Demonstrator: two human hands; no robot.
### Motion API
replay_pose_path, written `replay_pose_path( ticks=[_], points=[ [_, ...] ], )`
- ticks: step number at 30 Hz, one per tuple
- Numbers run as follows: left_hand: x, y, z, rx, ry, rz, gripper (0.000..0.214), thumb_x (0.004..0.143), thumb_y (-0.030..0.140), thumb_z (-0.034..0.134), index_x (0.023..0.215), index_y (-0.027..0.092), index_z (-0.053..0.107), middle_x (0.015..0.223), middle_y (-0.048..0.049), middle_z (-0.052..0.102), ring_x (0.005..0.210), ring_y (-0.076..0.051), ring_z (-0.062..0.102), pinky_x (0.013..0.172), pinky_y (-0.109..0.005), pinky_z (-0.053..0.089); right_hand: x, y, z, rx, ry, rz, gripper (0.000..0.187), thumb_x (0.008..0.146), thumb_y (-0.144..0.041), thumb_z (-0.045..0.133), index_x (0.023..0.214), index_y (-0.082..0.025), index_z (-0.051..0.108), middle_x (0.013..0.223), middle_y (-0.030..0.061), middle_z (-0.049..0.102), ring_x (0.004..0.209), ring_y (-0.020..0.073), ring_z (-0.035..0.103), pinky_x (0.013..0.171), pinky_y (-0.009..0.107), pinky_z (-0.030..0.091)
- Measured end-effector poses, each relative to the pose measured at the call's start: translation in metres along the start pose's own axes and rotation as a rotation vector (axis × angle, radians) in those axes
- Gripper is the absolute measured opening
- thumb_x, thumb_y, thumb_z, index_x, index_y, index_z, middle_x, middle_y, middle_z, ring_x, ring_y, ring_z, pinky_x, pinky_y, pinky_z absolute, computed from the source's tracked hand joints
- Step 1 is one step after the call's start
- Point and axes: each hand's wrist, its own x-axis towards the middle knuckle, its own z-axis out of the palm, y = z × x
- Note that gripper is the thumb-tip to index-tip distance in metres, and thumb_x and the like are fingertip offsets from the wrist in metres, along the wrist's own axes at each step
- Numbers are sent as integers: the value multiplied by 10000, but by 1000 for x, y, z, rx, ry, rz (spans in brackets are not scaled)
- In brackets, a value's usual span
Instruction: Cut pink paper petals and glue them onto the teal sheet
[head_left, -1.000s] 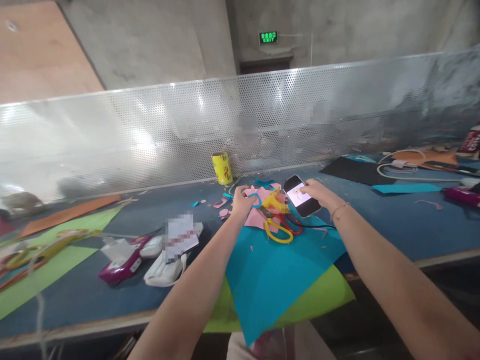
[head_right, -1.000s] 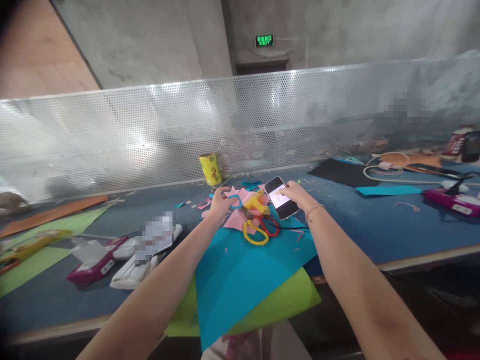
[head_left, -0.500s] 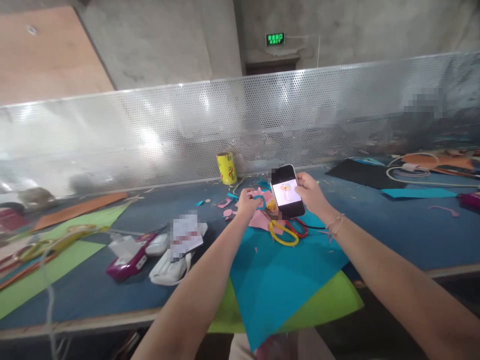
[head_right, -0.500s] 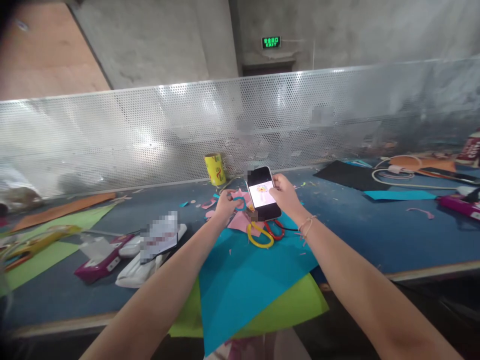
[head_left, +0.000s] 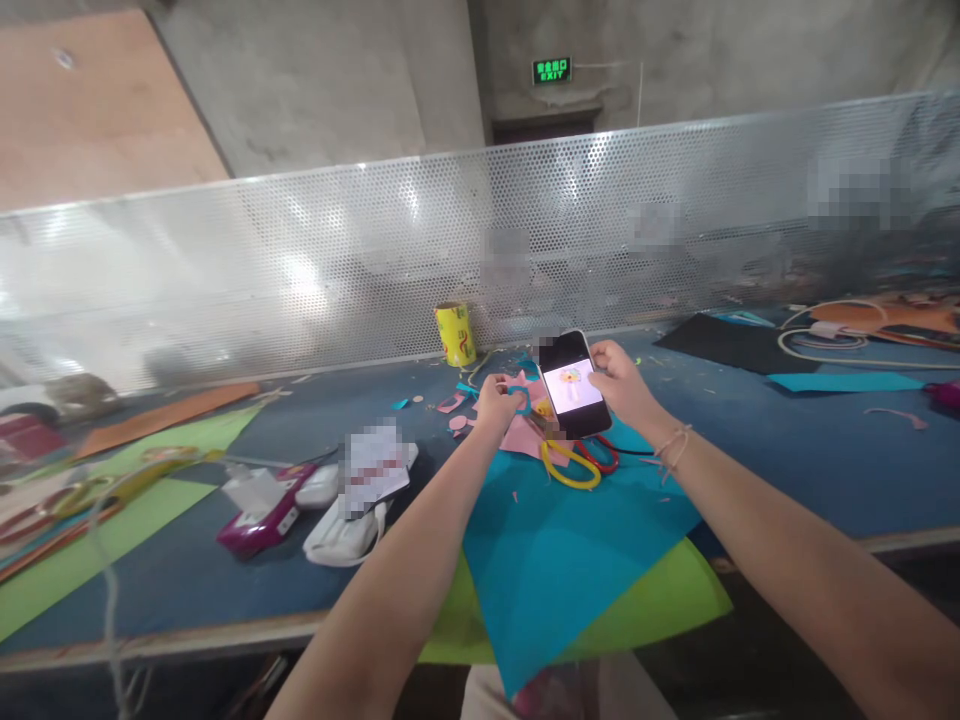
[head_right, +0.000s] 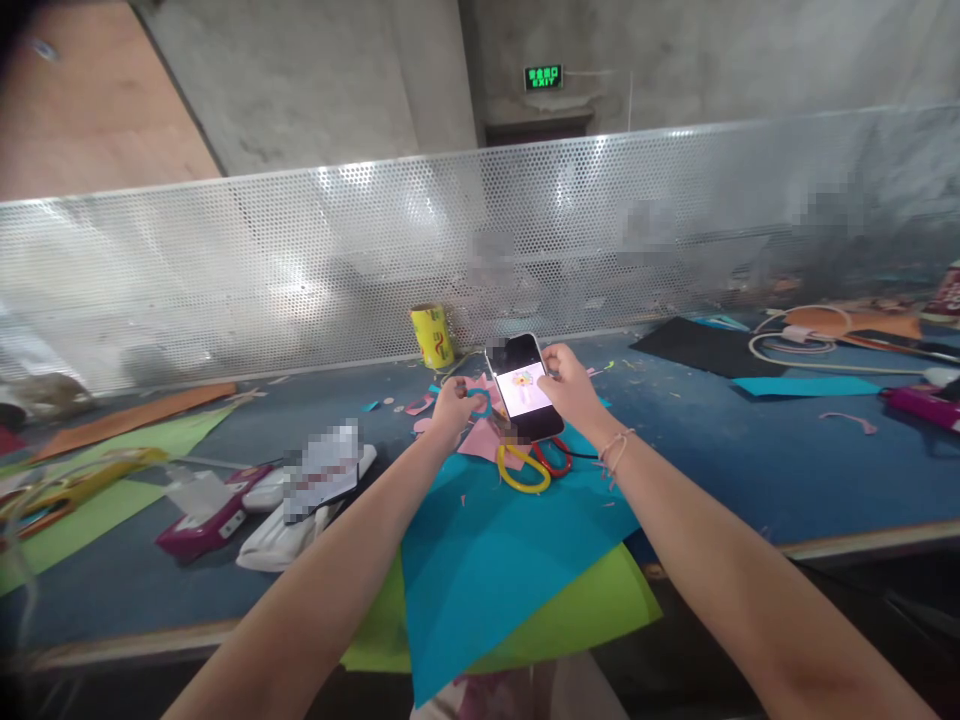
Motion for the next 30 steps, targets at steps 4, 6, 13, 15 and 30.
replay_pose_path(
  ticks=[4,6,13,15,30],
  points=[
    [0,-1,-2,74,-19,56,143,551,132,577,643,168,472,572,37,444,521,-77,417,467,-191,307,0,-1,-1,0,-9,26,326,558,-217,428,851,-244,288,678,-42,524,466,113,472,453,240,362],
    [-1,-1,-3,115,-23,73,125,561,148,564,569,169,441,538,41,406,503,-74,385,455,-195,283,0,0,-1,-25,-16,40,326,550,-217,421,846,-245,286,641,-53,500,452,110,455,444,236,349],
    [-2,0,-3,124,-53,63,128,568,146,555,577,173,430,543,49,393,496,-73,377,455,-200,281,3,5,0,-54,16,62,352,547,-236,438,870,-244,297,711,-26,529,503,128,489,474,252,377],
    [-3,1,-3,109,-49,67,148,574,131,552,583,176,411,549,54,381,495,-68,374,456,-195,291,3,6,0,-61,25,66,348,554,-233,439,871,-244,296,718,-23,530,500,127,488,475,253,380],
    [-4,1,0,-58,-20,24,189,590,99,552,588,174,378,533,63,371,477,-52,400,465,-186,344,1,3,1,-19,75,23,294,606,-175,462,834,-241,290,702,-28,526,496,123,498,466,254,380]
  ],
)
